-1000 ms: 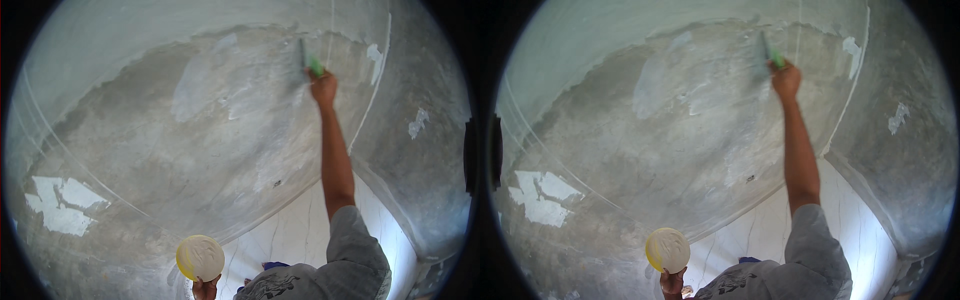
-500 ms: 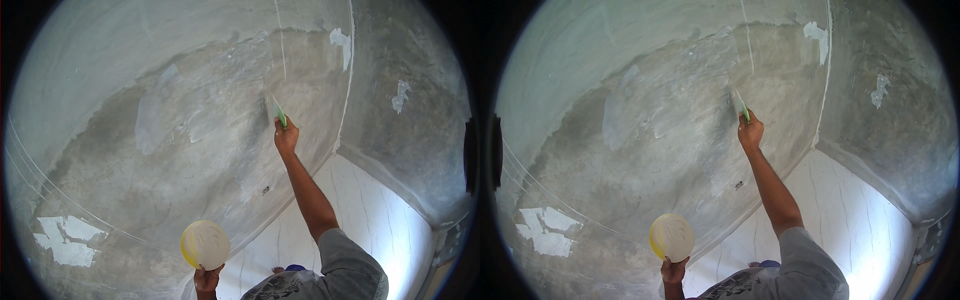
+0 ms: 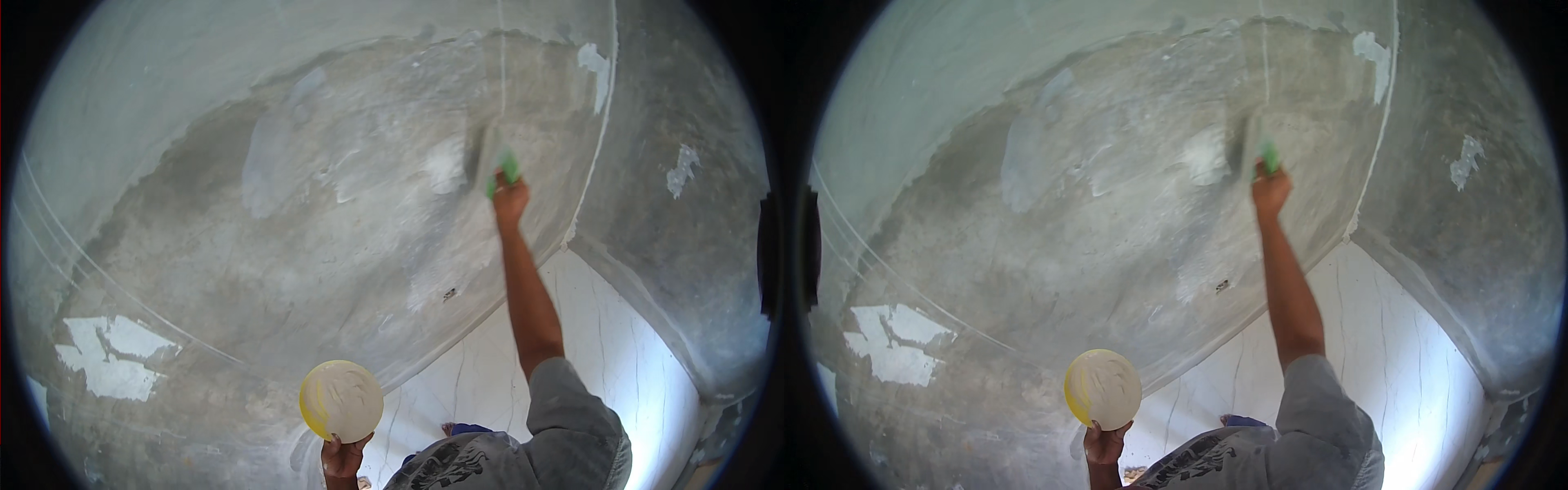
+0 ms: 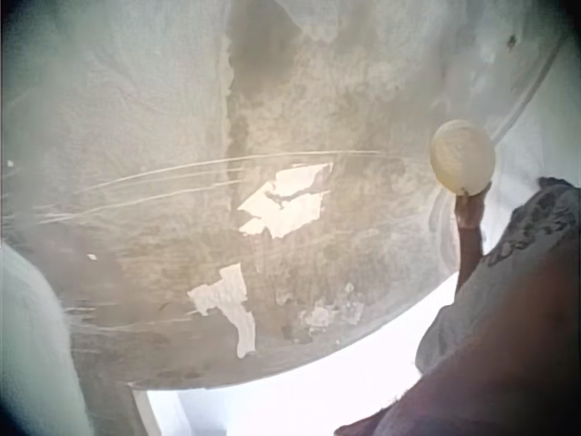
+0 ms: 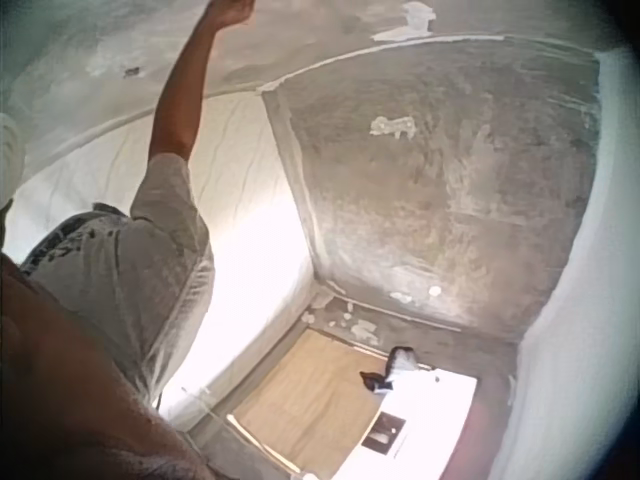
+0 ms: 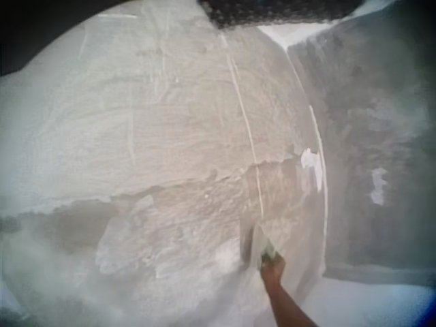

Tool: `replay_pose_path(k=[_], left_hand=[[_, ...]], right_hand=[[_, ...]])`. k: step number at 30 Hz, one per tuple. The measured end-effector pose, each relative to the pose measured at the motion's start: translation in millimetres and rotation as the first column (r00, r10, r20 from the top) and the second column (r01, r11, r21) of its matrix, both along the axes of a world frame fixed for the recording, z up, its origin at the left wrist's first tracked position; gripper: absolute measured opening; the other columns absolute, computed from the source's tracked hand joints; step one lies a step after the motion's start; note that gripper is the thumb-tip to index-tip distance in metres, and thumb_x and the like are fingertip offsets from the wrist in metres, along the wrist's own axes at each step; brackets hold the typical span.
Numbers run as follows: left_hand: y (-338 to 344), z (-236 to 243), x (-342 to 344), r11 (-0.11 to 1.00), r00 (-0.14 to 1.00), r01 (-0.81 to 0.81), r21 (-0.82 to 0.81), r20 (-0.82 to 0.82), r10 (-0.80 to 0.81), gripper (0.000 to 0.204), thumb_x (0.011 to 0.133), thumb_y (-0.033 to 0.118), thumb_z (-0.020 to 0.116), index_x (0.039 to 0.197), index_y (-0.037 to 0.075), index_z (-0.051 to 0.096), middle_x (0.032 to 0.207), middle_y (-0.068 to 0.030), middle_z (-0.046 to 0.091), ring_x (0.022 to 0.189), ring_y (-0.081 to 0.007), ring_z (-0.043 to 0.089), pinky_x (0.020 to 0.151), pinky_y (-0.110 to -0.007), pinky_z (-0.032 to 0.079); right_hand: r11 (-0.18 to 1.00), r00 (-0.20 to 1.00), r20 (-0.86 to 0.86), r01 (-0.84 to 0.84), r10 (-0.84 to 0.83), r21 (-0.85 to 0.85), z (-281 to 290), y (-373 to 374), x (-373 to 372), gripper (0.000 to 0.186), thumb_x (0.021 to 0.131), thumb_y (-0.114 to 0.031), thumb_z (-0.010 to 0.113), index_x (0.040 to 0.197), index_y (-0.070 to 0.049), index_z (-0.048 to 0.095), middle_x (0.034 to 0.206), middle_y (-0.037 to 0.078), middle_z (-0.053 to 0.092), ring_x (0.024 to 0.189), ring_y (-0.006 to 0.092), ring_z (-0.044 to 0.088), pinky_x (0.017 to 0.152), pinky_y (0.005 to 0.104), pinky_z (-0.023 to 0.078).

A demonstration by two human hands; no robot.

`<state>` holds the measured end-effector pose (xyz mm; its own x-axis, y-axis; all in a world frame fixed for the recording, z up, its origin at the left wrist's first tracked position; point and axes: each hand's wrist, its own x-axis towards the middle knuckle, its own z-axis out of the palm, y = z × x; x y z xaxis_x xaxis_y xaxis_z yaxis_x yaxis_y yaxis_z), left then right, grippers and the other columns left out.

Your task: Applying plaster or wall putty to a concrete wall using a hand scraper.

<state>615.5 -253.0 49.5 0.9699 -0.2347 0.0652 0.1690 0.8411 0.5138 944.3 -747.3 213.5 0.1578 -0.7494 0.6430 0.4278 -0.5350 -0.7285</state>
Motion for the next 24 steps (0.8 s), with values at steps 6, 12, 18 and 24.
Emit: replay_pose_path(k=[6,12,18,24], left_hand=[[19.1,-19.8,-37.8,0.986,0.985,-0.167,-0.013,-0.034,0.166,0.069,0.094,0.018,0.066,0.15,0.001,0.029,0.152,-0.0219,0.037,0.134,-0.0419,0.046,0.105,-0.061,0.047],[19.4,-17.0,-34.0,0.986,0.986,-0.166,0.034,-0.023,0.167,0.069,0.094,0.018,0.065,0.15,0.001,0.028,0.151,-0.0219,0.038,0.135,-0.0421,0.045,0.105,-0.062,0.047],[-5.1,6.3,8.5,0.996,0.997,-0.075,0.051,-0.007,0.075,0.068,0.094,0.018,0.065,0.15,0.001,0.029,0.152,-0.0207,0.038,0.135,-0.0404,0.046,0.105,-0.062,0.047],[-20.6,17.1,15.7,0.992,0.999,0.018,0.123,0.036,-0.022,0.067,0.095,0.02,0.064,0.149,0.0,0.029,0.152,-0.0215,0.037,0.134,-0.0422,0.046,0.107,-0.061,0.044]], right_hand=[[0.957,0.956,-0.022,-0.291,0.291,-0.01,9.6,36.1,5.6,0.013,0.084,-0.007,0.071,0.095,0.001,0.072,0.068,0.01,0.065,0.061,0.0139,0.055,0.061,0.0316,0.047],[0.942,0.973,-0.141,-0.212,0.18,-0.26,-4.6,164.8,-31.7,0.035,0.083,-0.004,0.073,0.118,-0.007,0.072,0.07,0.017,0.067,0.055,0.0159,0.061,0.052,0.0341,0.049],[0.807,0.895,-0.006,-0.405,0.447,-0.43,-19.7,215.9,-75.5,0.044,0.074,0.003,0.069,0.116,-0.011,0.071,0.094,0.017,0.072,0.07,0.0328,0.069,0.062,0.0357,0.055],[0.948,0.91,-0.267,-0.313,0.317,0.057,-19.3,100.7,-46.3,0.024,0.087,-0.012,0.068,0.11,-0.004,0.07,0.08,0.021,0.069,0.067,0.0357,0.068,0.061,0.0416,0.052]])
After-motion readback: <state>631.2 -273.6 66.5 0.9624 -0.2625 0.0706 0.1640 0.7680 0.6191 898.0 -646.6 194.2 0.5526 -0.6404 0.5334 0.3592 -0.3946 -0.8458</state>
